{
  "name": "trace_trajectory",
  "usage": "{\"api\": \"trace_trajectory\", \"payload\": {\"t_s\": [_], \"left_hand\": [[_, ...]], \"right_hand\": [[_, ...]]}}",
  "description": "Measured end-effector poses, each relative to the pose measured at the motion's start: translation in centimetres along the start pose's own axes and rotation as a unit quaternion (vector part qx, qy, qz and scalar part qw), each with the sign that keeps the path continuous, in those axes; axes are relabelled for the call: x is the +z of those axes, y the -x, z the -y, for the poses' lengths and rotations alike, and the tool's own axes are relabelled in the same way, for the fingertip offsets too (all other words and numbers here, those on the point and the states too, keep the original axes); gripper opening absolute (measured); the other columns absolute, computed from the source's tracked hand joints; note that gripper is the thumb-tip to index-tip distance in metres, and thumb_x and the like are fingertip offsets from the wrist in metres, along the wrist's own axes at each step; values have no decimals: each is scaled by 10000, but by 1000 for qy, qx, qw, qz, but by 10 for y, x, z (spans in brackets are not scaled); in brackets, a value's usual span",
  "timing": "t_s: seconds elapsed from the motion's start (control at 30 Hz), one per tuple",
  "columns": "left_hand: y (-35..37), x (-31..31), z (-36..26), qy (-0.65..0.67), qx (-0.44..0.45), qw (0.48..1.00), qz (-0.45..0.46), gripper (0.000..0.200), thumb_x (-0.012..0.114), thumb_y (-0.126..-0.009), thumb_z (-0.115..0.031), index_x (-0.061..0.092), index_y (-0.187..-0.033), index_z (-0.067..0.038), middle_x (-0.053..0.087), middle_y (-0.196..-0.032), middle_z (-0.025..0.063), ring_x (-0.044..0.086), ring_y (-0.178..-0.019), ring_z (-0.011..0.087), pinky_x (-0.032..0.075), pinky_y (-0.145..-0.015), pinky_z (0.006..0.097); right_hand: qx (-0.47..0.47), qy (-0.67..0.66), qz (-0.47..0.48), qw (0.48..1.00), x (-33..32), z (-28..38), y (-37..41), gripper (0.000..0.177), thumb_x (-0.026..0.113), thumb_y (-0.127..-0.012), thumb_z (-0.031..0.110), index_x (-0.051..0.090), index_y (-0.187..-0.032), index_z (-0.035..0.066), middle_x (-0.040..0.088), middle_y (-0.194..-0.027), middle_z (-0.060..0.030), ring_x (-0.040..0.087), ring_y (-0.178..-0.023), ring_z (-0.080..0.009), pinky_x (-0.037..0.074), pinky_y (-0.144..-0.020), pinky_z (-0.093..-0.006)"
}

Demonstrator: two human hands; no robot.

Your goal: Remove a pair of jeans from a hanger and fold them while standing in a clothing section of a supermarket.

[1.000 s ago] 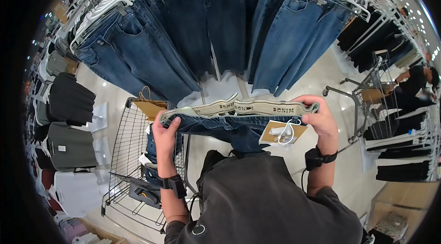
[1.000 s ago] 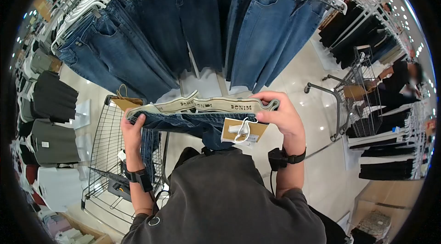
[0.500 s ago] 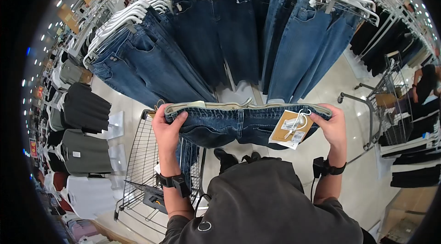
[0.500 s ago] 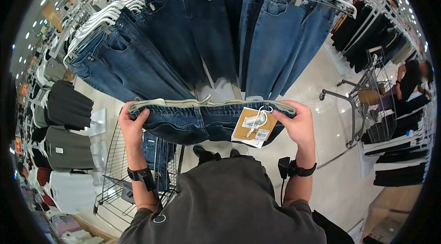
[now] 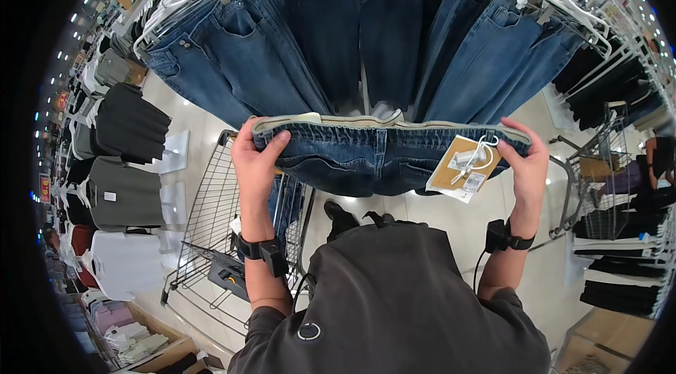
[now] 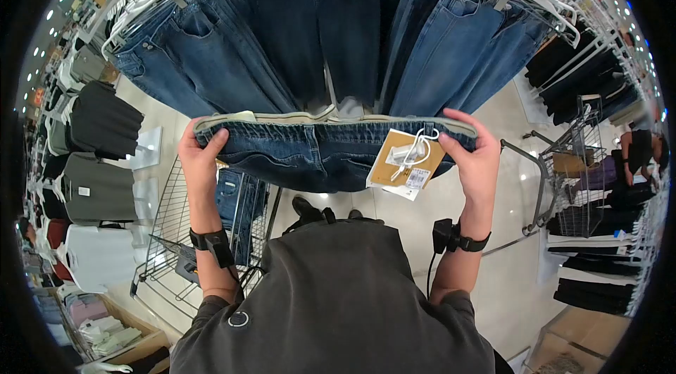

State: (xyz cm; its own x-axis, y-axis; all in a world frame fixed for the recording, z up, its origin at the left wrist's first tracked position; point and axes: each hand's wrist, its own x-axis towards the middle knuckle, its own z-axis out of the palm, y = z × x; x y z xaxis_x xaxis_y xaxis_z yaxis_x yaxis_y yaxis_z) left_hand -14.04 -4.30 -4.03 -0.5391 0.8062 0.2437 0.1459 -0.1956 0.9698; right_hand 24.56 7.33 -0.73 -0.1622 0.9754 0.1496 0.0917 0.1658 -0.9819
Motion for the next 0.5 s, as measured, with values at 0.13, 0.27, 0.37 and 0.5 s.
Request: {"api": "trace_trajectory", "payload": {"t_s": [0.13,0.27,0.37,0.5], "left_hand": [[1,0,7,66,-19,997,18,155,677,-840,-18,620,-983,3,641,-882,2,563,-808,65,446,-757,210],[0,0,10,52,-35,998,-3,189,666,-851,-27,617,-1027,20,654,-922,25,587,-829,78,465,-780,221],[-1,-1,12,93,-35,995,20,200,671,-849,-30,617,-1034,22,656,-928,32,594,-833,82,472,-785,221],[-1,1,16,80,-29,996,13,206,678,-843,-29,618,-1035,16,655,-924,29,592,-829,79,468,-780,215]], "right_hand": [[-1,-15,7,1000,-1,-2,-6,319,675,-795,-32,627,-1110,-39,672,-948,-69,618,-856,-97,489,-787,-218],[-12,-3,7,1000,1,-1,-11,322,691,-791,-22,635,-1109,-19,674,-943,-51,613,-839,-86,481,-778,-215],[-7,-22,3,1000,1,3,-11,305,687,-795,-24,639,-1097,-20,679,-929,-53,620,-825,-86,492,-763,-214],[-14,-21,-5,1000,-1,-5,-13,288,681,-800,-26,642,-1086,-26,681,-928,-59,624,-820,-89,497,-759,-216]]}}
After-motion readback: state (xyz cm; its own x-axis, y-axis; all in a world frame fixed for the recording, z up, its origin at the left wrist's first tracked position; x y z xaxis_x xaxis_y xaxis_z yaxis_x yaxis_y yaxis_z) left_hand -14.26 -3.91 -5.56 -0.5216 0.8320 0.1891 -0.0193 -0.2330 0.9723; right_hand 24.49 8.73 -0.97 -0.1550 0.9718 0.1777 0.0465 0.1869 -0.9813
